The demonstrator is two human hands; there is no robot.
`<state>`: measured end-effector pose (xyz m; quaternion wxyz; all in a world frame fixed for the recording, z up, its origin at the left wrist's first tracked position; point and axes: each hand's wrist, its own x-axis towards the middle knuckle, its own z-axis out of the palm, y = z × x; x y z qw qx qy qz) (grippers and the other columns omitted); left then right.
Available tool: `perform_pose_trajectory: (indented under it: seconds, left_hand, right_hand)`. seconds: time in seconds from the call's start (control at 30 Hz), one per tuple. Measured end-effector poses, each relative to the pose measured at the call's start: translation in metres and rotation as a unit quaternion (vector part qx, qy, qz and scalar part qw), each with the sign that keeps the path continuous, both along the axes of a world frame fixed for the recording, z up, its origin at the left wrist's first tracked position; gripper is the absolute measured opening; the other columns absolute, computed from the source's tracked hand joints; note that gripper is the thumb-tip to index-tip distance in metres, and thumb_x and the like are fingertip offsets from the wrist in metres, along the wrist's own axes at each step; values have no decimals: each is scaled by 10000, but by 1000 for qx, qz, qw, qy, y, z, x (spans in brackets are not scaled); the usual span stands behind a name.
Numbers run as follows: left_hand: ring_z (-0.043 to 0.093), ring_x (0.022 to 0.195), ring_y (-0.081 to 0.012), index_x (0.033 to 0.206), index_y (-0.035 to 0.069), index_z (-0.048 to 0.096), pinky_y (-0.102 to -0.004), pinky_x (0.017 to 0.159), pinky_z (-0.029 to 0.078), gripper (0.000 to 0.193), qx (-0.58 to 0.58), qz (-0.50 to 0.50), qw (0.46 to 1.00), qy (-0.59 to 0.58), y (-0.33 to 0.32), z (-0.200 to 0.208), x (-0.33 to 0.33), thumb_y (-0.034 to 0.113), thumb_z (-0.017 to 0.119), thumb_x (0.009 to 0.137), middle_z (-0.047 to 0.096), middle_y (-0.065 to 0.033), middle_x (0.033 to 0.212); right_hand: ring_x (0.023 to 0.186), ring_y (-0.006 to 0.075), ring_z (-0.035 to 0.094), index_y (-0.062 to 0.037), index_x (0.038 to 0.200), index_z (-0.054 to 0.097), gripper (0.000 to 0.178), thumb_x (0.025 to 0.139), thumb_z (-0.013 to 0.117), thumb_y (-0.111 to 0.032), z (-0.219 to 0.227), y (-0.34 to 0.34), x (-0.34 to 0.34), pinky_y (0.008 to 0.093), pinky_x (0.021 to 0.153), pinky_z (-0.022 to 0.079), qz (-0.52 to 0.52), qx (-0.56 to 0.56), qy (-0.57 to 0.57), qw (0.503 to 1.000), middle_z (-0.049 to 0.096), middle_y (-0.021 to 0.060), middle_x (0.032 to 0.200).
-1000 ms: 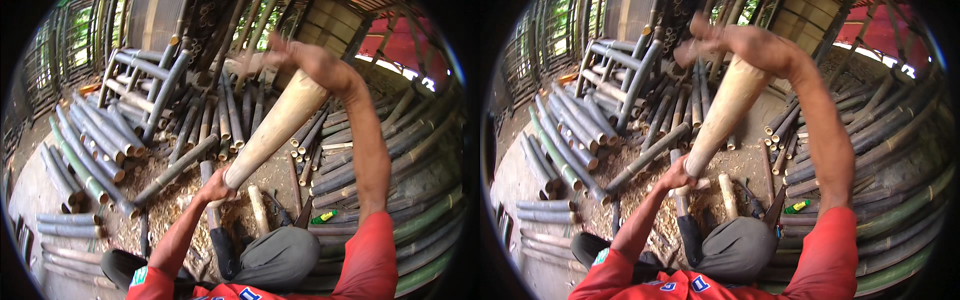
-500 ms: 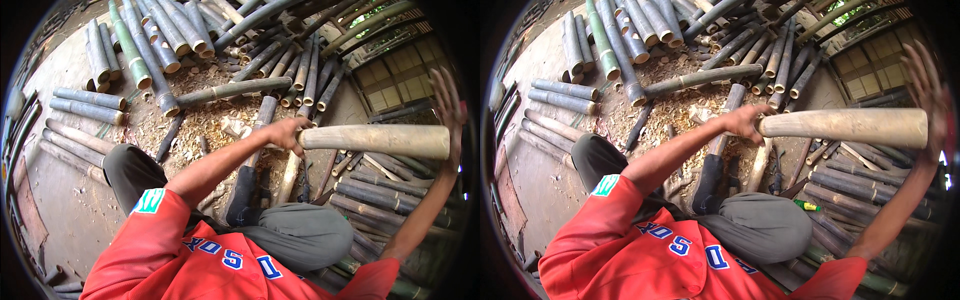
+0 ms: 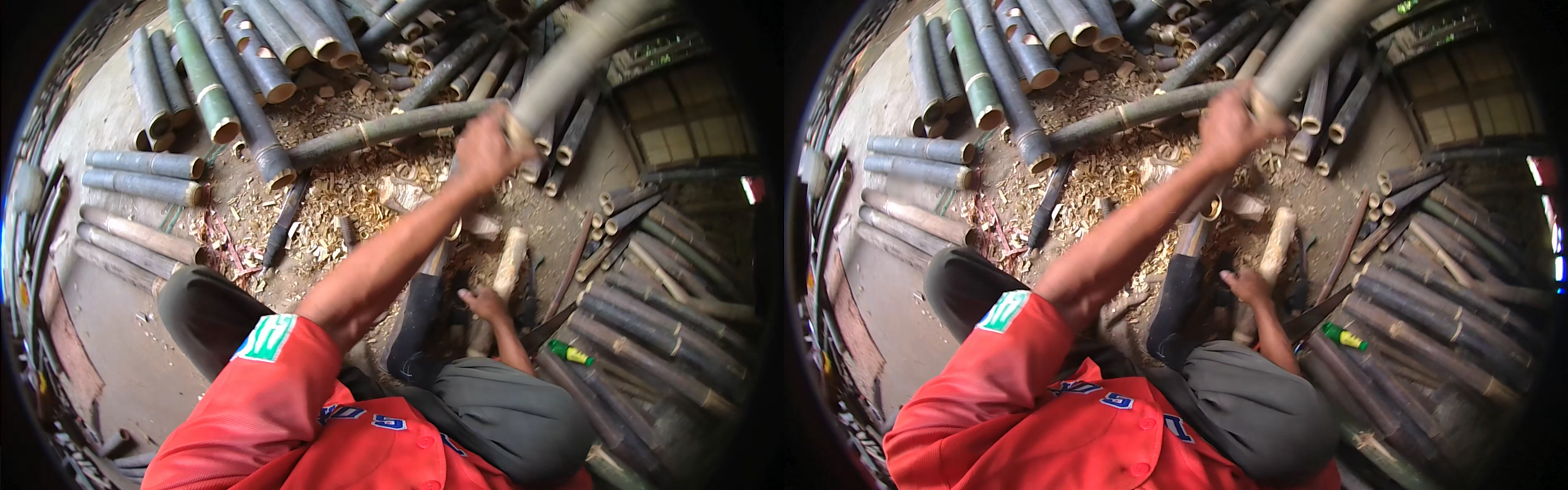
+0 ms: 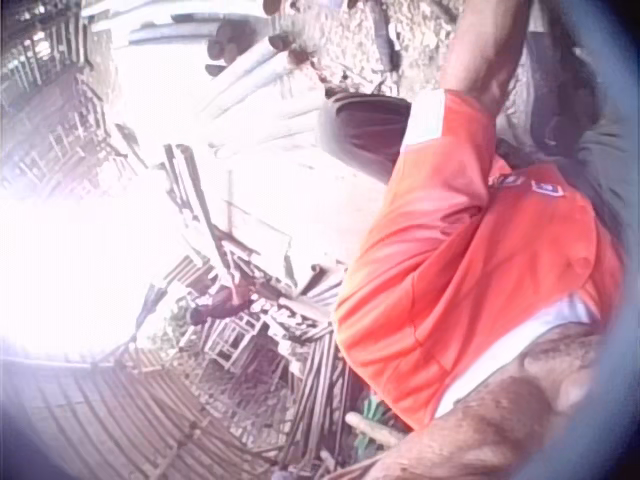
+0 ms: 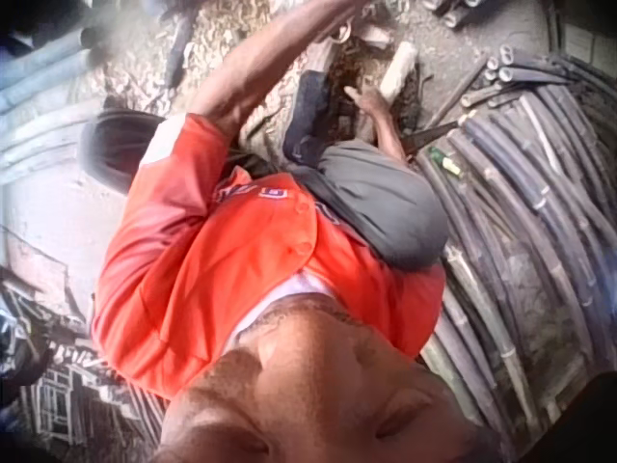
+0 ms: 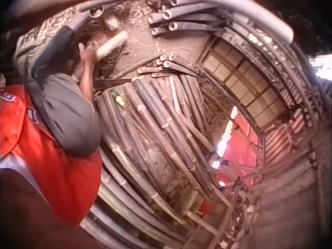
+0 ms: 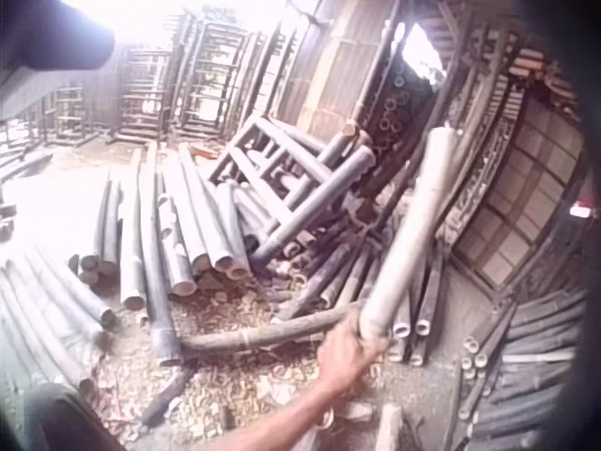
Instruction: The person carves a hole into a bamboo pole using a knife and then fits another bamboo pole into the opening.
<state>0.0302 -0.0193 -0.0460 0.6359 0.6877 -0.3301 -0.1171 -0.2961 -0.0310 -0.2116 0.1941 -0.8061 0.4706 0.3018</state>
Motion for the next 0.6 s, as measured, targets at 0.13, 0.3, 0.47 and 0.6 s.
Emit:
perform_pose_trajectory:
  seconds: [0.13, 0.3, 0.47, 0.6]
  left_hand:
    - [707, 781, -175, 1226, 52, 658, -358, 652, 591, 729, 314, -29, 943, 102, 17, -50, 86, 507, 915, 719, 742, -117, 1011]
    - [742, 923, -306, 1174, 56, 697, -430, 815, 594, 623, 413, 34, 907, -79, 39, -91, 161, 391, 903, 691, 754, -186, 1074]
    - [605, 1210, -393, 1309, 39, 604, -498, 925, 528, 779, 396, 42, 848, -350, 12, -71, 199, 384, 907, 680, 625, -228, 1323]
    - [537, 1242, -374, 1430, 56, 525, -517, 1026, 471, 811, 205, -150, 914, -315, -1, -33, 102, 307, 903, 758, 584, -188, 1343]
  right_hand:
    - [1305, 474, 531, 8, 1382, 435, 712, 815, 772, -259, -31, 47, -17, 556, 1055, 449, -52, 10, 8, 999, 560, 310, 1394]
    - [1152, 466, 623, 24, 1256, 533, 505, 858, 698, -240, -44, 51, -45, 509, 971, 494, -151, -23, -221, 963, 670, 270, 1168]
    - [795, 239, 663, -1, 1126, 595, 332, 928, 597, -267, -34, 41, -44, 369, 734, 540, -405, 142, -406, 807, 663, 108, 883]
    - [691, 175, 627, -29, 1105, 607, 183, 981, 574, -160, 41, 30, 37, 323, 653, 522, -433, 255, -476, 721, 634, 70, 809]
